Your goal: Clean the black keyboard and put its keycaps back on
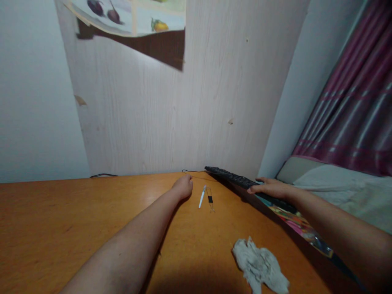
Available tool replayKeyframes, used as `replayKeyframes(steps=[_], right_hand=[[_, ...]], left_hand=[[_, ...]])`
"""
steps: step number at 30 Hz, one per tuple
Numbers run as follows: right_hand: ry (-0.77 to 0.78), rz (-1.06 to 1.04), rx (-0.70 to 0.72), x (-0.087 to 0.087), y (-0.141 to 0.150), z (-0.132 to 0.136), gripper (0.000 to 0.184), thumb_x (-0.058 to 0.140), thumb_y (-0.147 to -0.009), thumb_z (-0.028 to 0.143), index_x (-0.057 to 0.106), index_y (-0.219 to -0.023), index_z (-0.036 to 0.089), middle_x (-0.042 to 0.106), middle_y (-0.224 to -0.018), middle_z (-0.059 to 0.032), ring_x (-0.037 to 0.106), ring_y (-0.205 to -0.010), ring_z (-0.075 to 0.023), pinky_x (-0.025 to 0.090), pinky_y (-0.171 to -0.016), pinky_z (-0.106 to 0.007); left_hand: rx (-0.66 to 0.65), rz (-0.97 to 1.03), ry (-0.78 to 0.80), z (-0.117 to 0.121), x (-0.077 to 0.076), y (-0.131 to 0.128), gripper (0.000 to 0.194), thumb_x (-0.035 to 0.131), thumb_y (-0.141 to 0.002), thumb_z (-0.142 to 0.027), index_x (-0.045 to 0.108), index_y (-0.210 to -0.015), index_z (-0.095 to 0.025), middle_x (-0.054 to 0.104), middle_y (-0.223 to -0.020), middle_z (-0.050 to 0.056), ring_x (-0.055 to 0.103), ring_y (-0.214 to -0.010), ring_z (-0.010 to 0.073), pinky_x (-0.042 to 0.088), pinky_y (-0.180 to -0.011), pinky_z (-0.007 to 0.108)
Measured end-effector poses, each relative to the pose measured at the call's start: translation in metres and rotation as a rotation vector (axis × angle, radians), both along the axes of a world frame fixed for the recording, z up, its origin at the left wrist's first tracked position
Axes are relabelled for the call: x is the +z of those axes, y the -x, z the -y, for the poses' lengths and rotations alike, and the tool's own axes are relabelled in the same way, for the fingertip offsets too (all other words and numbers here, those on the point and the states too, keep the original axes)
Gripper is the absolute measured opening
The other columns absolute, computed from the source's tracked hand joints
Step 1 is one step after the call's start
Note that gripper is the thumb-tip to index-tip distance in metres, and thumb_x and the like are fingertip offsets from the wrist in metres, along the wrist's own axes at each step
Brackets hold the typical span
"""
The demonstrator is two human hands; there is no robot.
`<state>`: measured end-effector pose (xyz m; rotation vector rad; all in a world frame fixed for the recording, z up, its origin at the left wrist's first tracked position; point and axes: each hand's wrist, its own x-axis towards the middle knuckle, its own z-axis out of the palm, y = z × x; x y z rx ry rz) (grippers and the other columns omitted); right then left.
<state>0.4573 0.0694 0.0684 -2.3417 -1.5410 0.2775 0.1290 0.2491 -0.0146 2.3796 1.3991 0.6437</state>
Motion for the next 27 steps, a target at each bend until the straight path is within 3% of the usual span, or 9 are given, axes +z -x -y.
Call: replayKeyframes(steps=[5, 12, 17, 24, 27], right_hand=[[-0.001, 0.135, -0.069, -0.019, 0.014, 0.005, 0.085, 0.067, -0.063, 0.072, 0.064, -0.131, 0.021, 0.075, -0.104, -0.0134, 0.071, -0.096, -0.0350, 0.056, -0.080, -0.044], [0.007, 0.360, -0.195, -0.059, 0.041, 0.009, 0.100, 0.058, -0.053, 0.090, 0.062, -0.133, 0.029, 0.071, -0.107, -0.0156, 0.067, -0.100, -0.0416, 0.053, -0.077, -0.055], [0.084, 0.309, -0.242, -0.063, 0.064, 0.011, 0.108, 0.056, -0.052, 0.093, 0.058, -0.136, 0.027, 0.065, -0.120, -0.0204, 0.061, -0.112, -0.0458, 0.050, -0.082, -0.059], [0.133, 0.306, -0.185, -0.066, 0.077, 0.018, 0.109, 0.047, -0.057, 0.097, 0.055, -0.137, 0.023, 0.062, -0.125, -0.0205, 0.058, -0.116, -0.0449, 0.047, -0.087, -0.058], [0.110, 0.335, -0.136, -0.059, 0.078, 0.019, 0.104, 0.044, -0.061, 0.096, 0.058, -0.134, 0.025, 0.063, -0.123, -0.0198, 0.057, -0.116, -0.0452, 0.046, -0.087, -0.060]], left_hand=[[-0.005, 0.018, 0.031, 0.006, -0.007, 0.000, 0.033, 0.047, -0.093, -0.027, 0.064, -0.121, -0.018, 0.071, -0.122, 0.011, 0.065, -0.110, 0.0230, 0.047, -0.092, 0.029], [-0.021, 0.026, 0.037, 0.020, -0.009, 0.001, 0.029, 0.052, -0.090, -0.029, 0.066, -0.113, -0.018, 0.072, -0.116, 0.011, 0.066, -0.104, 0.0227, 0.048, -0.086, 0.029], [-0.030, 0.029, 0.022, 0.031, -0.008, 0.010, 0.022, 0.054, -0.090, -0.029, 0.067, -0.104, -0.017, 0.073, -0.110, 0.010, 0.067, -0.099, 0.0223, 0.047, -0.083, 0.028], [-0.042, 0.053, -0.009, 0.043, -0.011, 0.032, 0.018, 0.057, -0.088, -0.026, 0.067, -0.099, -0.017, 0.073, -0.103, 0.010, 0.066, -0.094, 0.0204, 0.045, -0.079, 0.027], [-0.035, 0.074, -0.032, 0.044, -0.012, 0.042, 0.014, 0.057, -0.088, -0.024, 0.067, -0.095, -0.016, 0.072, -0.099, 0.009, 0.065, -0.091, 0.0200, 0.044, -0.078, 0.027]])
